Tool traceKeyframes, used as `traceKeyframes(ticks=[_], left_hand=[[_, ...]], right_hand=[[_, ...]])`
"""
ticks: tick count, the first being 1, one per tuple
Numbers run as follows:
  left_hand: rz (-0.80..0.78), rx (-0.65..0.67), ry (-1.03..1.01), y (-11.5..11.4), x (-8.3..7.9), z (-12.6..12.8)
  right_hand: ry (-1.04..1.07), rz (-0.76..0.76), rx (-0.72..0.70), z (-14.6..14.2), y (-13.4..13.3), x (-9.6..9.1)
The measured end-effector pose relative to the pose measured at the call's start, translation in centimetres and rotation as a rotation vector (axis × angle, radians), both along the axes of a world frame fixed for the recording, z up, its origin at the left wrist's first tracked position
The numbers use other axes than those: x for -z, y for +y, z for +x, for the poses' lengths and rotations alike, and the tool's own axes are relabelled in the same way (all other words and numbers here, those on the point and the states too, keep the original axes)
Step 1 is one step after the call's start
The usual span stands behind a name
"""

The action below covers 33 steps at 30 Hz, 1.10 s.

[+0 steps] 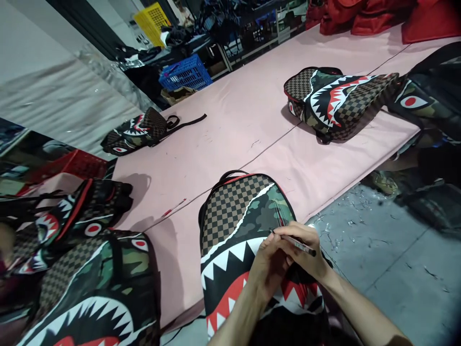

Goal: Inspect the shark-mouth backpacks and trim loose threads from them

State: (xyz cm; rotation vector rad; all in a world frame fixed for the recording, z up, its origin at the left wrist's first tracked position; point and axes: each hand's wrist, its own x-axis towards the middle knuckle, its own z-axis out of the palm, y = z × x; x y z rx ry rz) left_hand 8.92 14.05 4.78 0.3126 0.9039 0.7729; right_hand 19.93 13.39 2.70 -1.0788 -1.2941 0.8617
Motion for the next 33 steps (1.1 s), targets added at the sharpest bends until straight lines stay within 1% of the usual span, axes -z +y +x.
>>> traceKeyframes(ticks=[2, 4, 5, 7, 8, 9, 10, 11, 13, 14, 15, 16, 19, 20, 21, 23, 24, 25, 26, 29, 31, 33], left_hand=[[0.110, 0.015, 0.042, 0.1, 0.5, 0.2], [0.230, 0.023, 0.213, 0.2, 1.2, 0.0], [0.266, 0.017, 0.309, 0.3, 1.6, -0.1], [0.291, -0.039, 0.466, 0.6, 2.3, -0.5], [0.303, -0.084, 0.525, 0.8, 2.5, -0.6], [0.342, -0.119, 0.582, 1.1, 2.5, -0.8], [0.417, -0.130, 0.651, 1.4, 2.5, -0.8], [0.516, -0.112, 0.725, 1.7, 2.3, -0.9], [0.698, 0.004, 0.834, 2.3, 1.9, -0.8], [0.747, 0.082, 0.858, 2.5, 1.7, -0.8], [0.758, 0.143, 0.859, 2.6, 1.6, -0.8], [0.736, 0.168, 0.845, 2.7, 1.6, -0.7], [0.636, 0.124, 0.813, 2.9, 1.7, -0.7], [0.635, 0.116, 0.825, 2.9, 1.7, -0.7], [0.659, 0.123, 0.858, 2.9, 1.7, -0.7], [0.774, 0.177, 0.954, 2.9, 1.6, -0.7], [0.840, 0.197, 0.997, 2.9, 1.7, -0.7], [0.899, 0.197, 1.030, 2.8, 1.8, -0.8], [0.948, 0.190, 1.057, 2.7, 2.0, -0.8], [1.051, 0.146, 1.190, 1.8, 3.4, -0.9], [1.131, 0.136, 1.359, 1.1, 4.4, -0.7], [1.221, 0.148, 1.510, 0.5, 5.1, -0.4]], right_hand=[[0.079, -0.108, 0.081, 0.4, 0.4, 0.5], [0.277, -0.257, 0.145, 0.5, 1.1, 1.1], [0.391, -0.312, 0.179, 0.5, 1.4, 1.4], [0.549, -0.362, 0.228, 0.6, 2.1, 2.1], [0.577, -0.370, 0.222, 0.7, 2.3, 2.3], [0.580, -0.380, 0.191, 0.8, 2.4, 2.4], [0.561, -0.396, 0.135, 1.0, 2.5, 2.4], [0.532, -0.410, 0.071, 1.2, 2.6, 2.4], [0.475, -0.431, -0.038, 1.6, 2.7, 2.2], [0.453, -0.442, -0.069, 1.8, 2.8, 2.1], [0.439, -0.448, -0.077, 1.9, 2.9, 2.0], [0.436, -0.447, -0.054, 2.1, 3.0, 1.9], [0.398, -0.411, 0.079, 2.3, 3.1, 1.8], [0.351, -0.395, 0.074, 2.4, 3.1, 1.8], [0.298, -0.382, 0.025, 2.4, 3.0, 1.8], [0.214, -0.365, -0.122, 2.5, 3.0, 1.7], [0.208, -0.364, -0.153, 2.5, 3.1, 1.7], [0.228, -0.370, -0.142, 2.5, 3.1, 1.7], [0.262, -0.381, -0.095, 2.5, 3.2, 1.8], [0.308, -0.419, 0.119, 2.0, 3.8, 2.3], [0.261, -0.414, 0.203, 1.5, 4.3, 2.7], [0.188, -0.389, 0.249, 1.0, 4.7, 3.1]])
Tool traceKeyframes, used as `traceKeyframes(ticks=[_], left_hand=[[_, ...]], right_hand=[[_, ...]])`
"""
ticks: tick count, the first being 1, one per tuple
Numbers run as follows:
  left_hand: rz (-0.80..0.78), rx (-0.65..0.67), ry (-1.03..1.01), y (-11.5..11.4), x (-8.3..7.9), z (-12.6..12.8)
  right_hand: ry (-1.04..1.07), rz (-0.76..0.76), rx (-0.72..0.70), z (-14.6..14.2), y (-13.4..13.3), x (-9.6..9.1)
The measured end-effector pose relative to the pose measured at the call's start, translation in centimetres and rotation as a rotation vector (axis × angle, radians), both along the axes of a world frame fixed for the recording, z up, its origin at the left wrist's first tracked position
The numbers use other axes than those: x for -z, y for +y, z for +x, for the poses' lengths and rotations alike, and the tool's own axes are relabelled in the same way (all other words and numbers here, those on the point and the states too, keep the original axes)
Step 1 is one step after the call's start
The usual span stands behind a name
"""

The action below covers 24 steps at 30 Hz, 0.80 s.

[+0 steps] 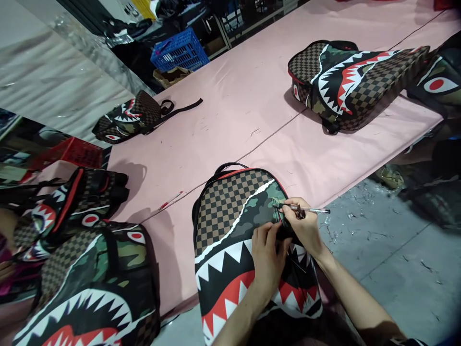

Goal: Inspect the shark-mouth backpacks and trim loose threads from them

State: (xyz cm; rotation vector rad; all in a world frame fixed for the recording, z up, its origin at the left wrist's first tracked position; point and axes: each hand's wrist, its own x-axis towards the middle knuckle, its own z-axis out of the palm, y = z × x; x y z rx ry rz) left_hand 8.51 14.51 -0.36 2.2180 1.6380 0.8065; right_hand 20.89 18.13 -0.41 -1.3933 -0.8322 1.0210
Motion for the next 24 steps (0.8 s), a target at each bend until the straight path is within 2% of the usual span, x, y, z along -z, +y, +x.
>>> traceKeyframes(ticks=[5, 16, 24], left_hand=[[0.154, 0.028, 0.136, -0.6, 0.5, 0.7], [0.204, 0.016, 0.168, -0.5, 0.8, 0.9], [0.225, 0.034, 0.197, -0.3, 1.9, 0.9]], right_hand=[[-0.137, 0.054, 0.059, -0.3, 0.8, 0.6], [-0.248, 0.053, 0.030, 0.0, 1.1, 1.1], [-0.303, 0.104, -0.044, -0.2, 1.4, 1.8]])
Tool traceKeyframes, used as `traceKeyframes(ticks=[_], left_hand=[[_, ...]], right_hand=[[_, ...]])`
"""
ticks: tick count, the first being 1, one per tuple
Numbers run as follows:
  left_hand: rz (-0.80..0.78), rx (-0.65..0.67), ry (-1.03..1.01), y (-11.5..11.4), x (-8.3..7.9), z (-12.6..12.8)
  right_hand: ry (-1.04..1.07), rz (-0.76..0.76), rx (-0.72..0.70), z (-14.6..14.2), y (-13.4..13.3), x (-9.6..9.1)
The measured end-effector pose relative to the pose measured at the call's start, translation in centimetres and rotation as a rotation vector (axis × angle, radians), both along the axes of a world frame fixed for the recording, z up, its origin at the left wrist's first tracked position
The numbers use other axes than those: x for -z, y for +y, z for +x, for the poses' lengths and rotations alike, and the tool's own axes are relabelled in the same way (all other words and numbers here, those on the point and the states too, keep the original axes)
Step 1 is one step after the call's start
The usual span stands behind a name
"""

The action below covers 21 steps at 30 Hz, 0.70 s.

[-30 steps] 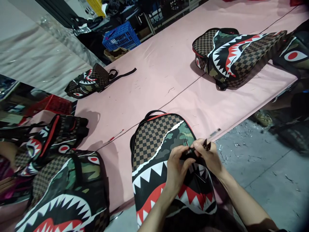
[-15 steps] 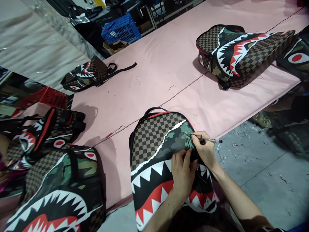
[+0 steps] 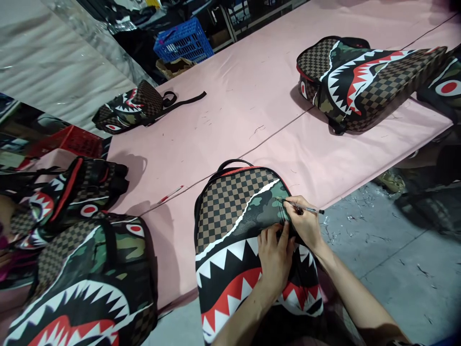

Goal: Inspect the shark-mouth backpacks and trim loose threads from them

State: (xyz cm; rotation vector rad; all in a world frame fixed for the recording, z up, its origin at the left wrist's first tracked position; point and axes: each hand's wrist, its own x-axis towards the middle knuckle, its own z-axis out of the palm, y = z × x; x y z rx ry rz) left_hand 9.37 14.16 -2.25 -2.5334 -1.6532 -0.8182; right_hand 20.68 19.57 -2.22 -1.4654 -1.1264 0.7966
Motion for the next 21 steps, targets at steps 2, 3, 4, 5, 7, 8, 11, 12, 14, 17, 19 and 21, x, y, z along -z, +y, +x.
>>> traceKeyframes(ticks=[2, 3, 4, 5, 7, 8, 11, 12, 14, 17, 19, 21], left_hand=[[-0.017, -0.007, 0.037, 0.1, 0.3, 0.0], [-0.028, -0.012, 0.054, 0.1, 0.4, -0.1], [-0.040, -0.016, 0.069, 0.1, 0.5, -0.1], [-0.050, -0.019, 0.079, 0.1, 0.5, -0.1], [-0.064, -0.023, 0.091, -0.1, 0.5, 0.0], [-0.067, -0.025, 0.096, -0.2, 0.5, 0.0], [-0.069, -0.027, 0.096, -0.4, 0.5, 0.0], [-0.067, -0.024, 0.091, -0.4, 0.5, 0.0], [-0.066, -0.021, 0.083, -0.5, 0.6, 0.0], [-0.063, -0.023, 0.079, -0.4, 0.6, 0.0], [-0.058, -0.024, 0.077, -0.4, 0.7, 0.0], [-0.057, -0.021, 0.077, -0.5, 0.7, 0.0]], right_hand=[[0.006, 0.030, -0.059, -0.1, 0.2, 0.3], [0.007, 0.039, -0.089, -0.1, 0.3, 0.4], [0.009, 0.038, -0.104, 0.0, 0.4, 0.6], [0.018, 0.027, -0.096, 0.0, 0.4, 0.8], [0.061, -0.013, -0.024, 0.1, 0.3, 1.0], [0.087, -0.030, 0.021, 0.2, 0.2, 1.1], [0.121, -0.047, 0.085, 0.2, 0.0, 1.3], [0.115, -0.050, 0.082, 0.2, -0.1, 1.2], [0.107, -0.055, 0.069, 0.2, -0.1, 1.2], [0.109, -0.056, 0.053, 0.1, 0.0, 1.1], [0.108, -0.063, 0.051, 0.1, 0.0, 1.1], [0.098, -0.075, 0.052, 0.0, 0.0, 1.1]])
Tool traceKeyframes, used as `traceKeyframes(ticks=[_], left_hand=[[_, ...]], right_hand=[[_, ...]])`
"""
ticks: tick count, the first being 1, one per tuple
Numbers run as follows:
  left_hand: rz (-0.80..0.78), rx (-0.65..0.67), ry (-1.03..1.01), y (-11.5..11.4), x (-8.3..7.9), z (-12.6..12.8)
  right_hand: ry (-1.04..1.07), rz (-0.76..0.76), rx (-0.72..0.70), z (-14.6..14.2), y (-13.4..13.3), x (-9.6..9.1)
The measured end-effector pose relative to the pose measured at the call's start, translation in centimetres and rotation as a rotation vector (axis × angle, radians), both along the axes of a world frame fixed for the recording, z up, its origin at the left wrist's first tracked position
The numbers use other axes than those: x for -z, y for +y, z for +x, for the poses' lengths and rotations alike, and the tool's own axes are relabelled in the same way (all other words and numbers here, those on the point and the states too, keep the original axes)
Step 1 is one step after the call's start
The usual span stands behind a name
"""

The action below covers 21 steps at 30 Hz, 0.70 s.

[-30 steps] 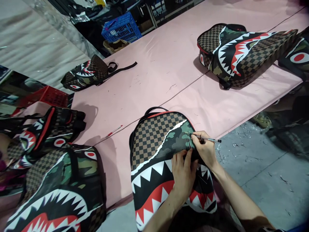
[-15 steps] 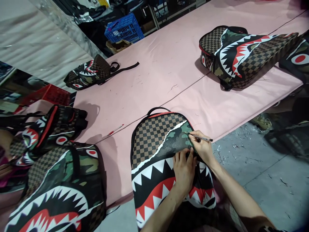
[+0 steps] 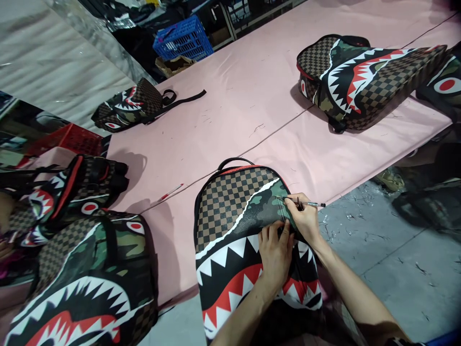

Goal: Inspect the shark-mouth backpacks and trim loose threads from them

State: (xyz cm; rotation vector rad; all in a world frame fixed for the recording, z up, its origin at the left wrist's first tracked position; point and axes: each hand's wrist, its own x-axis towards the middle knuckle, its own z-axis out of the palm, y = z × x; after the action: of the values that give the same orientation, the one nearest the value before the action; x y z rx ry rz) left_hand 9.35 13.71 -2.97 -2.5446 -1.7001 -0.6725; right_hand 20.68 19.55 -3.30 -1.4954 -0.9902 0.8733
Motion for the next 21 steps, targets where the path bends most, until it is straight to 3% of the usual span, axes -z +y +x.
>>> traceKeyframes(ticks=[7, 14, 21], left_hand=[[0.010, 0.001, 0.078, 0.25, 0.55, -0.15], [0.012, -0.003, 0.057, 0.06, 0.52, -0.19], [0.015, -0.001, 0.044, 0.05, 0.51, -0.19]], right_hand=[[0.044, -0.034, -0.048, -0.30, 0.83, 0.62], [0.147, -0.037, 0.072, -0.28, 0.71, 0.96], [0.141, -0.059, 0.022, -0.27, 0.64, 0.38]])
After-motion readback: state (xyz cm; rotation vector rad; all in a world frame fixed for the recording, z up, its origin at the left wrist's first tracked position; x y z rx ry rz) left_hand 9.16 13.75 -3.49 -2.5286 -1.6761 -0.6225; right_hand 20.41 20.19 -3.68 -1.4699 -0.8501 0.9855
